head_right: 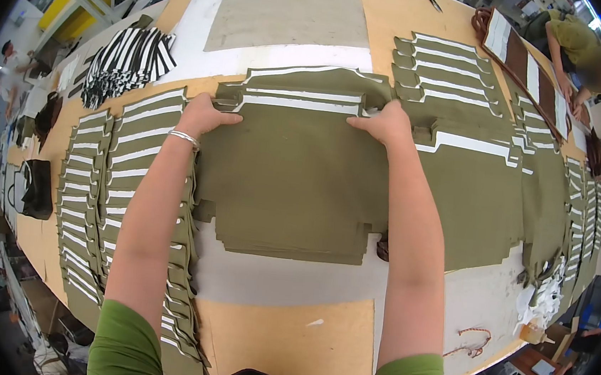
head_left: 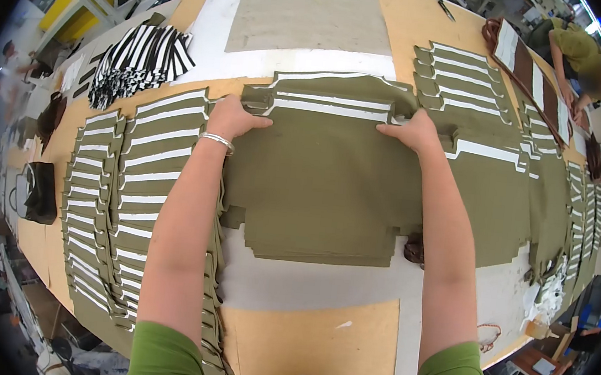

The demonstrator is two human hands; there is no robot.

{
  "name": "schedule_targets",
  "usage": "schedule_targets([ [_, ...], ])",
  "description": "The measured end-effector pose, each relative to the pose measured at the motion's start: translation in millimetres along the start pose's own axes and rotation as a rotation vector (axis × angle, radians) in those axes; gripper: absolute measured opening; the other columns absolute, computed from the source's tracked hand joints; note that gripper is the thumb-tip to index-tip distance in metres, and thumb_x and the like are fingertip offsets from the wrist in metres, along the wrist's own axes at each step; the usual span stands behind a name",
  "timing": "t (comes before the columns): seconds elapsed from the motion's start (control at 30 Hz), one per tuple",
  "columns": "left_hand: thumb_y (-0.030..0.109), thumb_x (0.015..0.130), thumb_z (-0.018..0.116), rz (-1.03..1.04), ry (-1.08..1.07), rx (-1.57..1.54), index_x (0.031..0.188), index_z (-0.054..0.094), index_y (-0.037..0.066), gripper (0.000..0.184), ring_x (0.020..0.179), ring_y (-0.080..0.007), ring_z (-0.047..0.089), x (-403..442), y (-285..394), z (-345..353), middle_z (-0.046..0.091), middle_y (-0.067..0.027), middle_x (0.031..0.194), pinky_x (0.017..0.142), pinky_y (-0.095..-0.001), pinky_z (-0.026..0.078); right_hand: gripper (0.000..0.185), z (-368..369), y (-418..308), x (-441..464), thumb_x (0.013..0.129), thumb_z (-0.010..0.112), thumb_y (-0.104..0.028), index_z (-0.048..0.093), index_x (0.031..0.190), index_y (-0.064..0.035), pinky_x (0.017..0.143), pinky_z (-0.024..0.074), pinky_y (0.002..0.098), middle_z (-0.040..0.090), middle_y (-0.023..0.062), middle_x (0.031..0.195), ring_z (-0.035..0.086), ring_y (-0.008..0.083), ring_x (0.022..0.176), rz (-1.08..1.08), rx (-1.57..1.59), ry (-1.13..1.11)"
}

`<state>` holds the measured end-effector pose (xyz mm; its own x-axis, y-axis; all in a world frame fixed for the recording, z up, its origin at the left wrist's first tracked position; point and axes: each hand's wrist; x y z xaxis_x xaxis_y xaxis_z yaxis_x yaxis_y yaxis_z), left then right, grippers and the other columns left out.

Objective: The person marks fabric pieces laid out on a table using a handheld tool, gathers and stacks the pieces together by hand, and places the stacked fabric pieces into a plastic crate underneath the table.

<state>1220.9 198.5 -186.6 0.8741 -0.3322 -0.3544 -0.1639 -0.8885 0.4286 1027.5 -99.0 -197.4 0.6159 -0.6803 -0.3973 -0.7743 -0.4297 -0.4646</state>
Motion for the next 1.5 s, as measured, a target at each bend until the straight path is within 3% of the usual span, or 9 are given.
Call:
schedule_targets([
  [0.13, 0.032, 0.058, 0.089, 0.124, 0.026, -0.181, 0.120, 0.056, -0.006, 0.079, 0.103, -0.0259, 0.065, -12, -19, 9, 0.067, -0.0178, 0.114, 0.092, -0.0331, 0.049, 0.105, -13, 3, -22, 0.058, 0.090, -0.031, 0.036, 0.142, 0.0020, 0.098, 0.0465, 0.0362, 0.047, 0.0204, 0.141, 0.055, 0.0301, 0.120, -0.058, 0.441, -0.310],
  [0.27, 0.033, 0.058, 0.089, -0.007, 0.030, -0.223, 0.119, 0.057, -0.006, 0.079, 0.104, -0.0286, 0.065, -32, -18, 16, 0.066, -0.0199, 0.114, 0.091, -0.0349, 0.050, 0.092, -8, 17, -51, 0.064, 0.086, -0.021, 0.041, 0.140, 0.0044, 0.099, 0.0447, 0.0349, 0.060, 0.0181, 0.127, 0.059, 0.0277, 0.116, -0.144, 0.329, -0.051],
  [0.43, 0.031, 0.060, 0.088, -0.040, 0.181, 0.031, 0.112, 0.061, -0.004, 0.068, 0.100, -0.0321, 0.065, -45, -11, 36, 0.066, -0.0236, 0.109, 0.090, -0.0372, 0.050, 0.086, 8, 32, -54, 0.073, 0.077, -0.005, 0.032, 0.146, 0.0013, 0.098, 0.0449, 0.0331, 0.057, 0.0154, 0.130, 0.056, 0.0237, 0.116, -0.183, 0.483, -0.104],
  [0.7, 0.010, 0.076, 0.074, 0.447, 0.226, -0.522, 0.124, 0.050, -0.002, 0.055, 0.103, -0.0318, 0.064, -97, -10, 21, 0.065, -0.0219, 0.112, 0.088, -0.0371, 0.051, 0.081, -40, 6, -143, 0.077, 0.072, -0.001, 0.030, 0.146, 0.0038, 0.100, 0.0440, 0.0334, 0.054, 0.0171, 0.132, 0.054, 0.0227, 0.118, -0.319, 0.694, -0.081],
  [0.8, 0.003, 0.078, 0.073, 0.384, 0.091, -0.941, 0.128, 0.043, -0.006, 0.059, 0.103, -0.0257, 0.063, -174, -6, -29, 0.063, -0.0200, 0.116, 0.088, -0.0335, 0.051, 0.080, -70, 13, -217, 0.077, 0.072, 0.000, 0.031, 0.146, 0.0029, 0.102, 0.0421, 0.0339, 0.052, 0.0155, 0.135, 0.051, 0.0216, 0.121, -0.363, 0.807, -0.076],
  [1.03, -0.004, 0.075, 0.074, 0.297, -0.029, -1.070, 0.128, 0.040, -0.002, 0.063, 0.103, -0.0191, 0.060, -357, -71, -55, 0.060, -0.0115, 0.114, 0.088, -0.0306, 0.052, 0.080, -67, 106, -384, 0.075, 0.075, 0.005, 0.036, 0.144, -0.0037, 0.105, 0.0369, 0.0353, 0.052, 0.0076, 0.135, 0.047, 0.0187, 0.124, -0.382, 0.980, -0.164],
  [1.33, -0.001, 0.075, 0.074, 0.129, -0.131, -0.766, 0.135, 0.034, 0.002, 0.073, 0.115, -0.0236, 0.053, -442, -182, 107, 0.052, -0.0152, 0.124, 0.097, -0.0334, 0.045, 0.082, 79, 238, -459, 0.074, 0.066, 0.006, 0.029, 0.147, -0.0030, 0.106, 0.0383, 0.0340, 0.049, 0.0115, 0.137, 0.046, 0.0214, 0.127, 0.073, 0.859, -0.199],
  [1.43, 0.002, 0.075, 0.072, 0.101, 0.067, -0.369, 0.137, 0.036, 0.003, 0.072, 0.122, -0.0288, 0.047, -455, -159, 97, 0.047, -0.0196, 0.130, 0.101, -0.0388, 0.041, 0.076, 82, 238, -464, 0.075, 0.063, 0.003, 0.033, 0.144, -0.0059, 0.097, 0.0444, 0.0371, 0.052, 0.0161, 0.132, 0.053, 0.0289, 0.119, 0.172, 0.748, -0.052],
  [1.5, 0.004, 0.075, 0.070, 0.334, 0.279, -0.059, 0.136, 0.041, 0.005, 0.068, 0.123, -0.0321, 0.045, -460, -135, 89, 0.047, -0.0190, 0.132, 0.101, -0.0422, 0.039, 0.068, 75, 234, -461, 0.077, 0.062, 0.002, 0.041, 0.140, -0.0071, 0.090, 0.0479, 0.0381, 0.055, 0.0184, 0.124, 0.058, 0.0324, 0.109, 0.112, 0.440, 0.036],
])
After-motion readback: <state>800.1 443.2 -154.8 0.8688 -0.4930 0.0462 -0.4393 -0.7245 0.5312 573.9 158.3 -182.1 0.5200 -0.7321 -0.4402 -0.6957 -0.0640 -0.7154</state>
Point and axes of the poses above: each hand's wrist, its own x-axis towards the middle knuckle, its own z-axis out of the palm, y = z × x
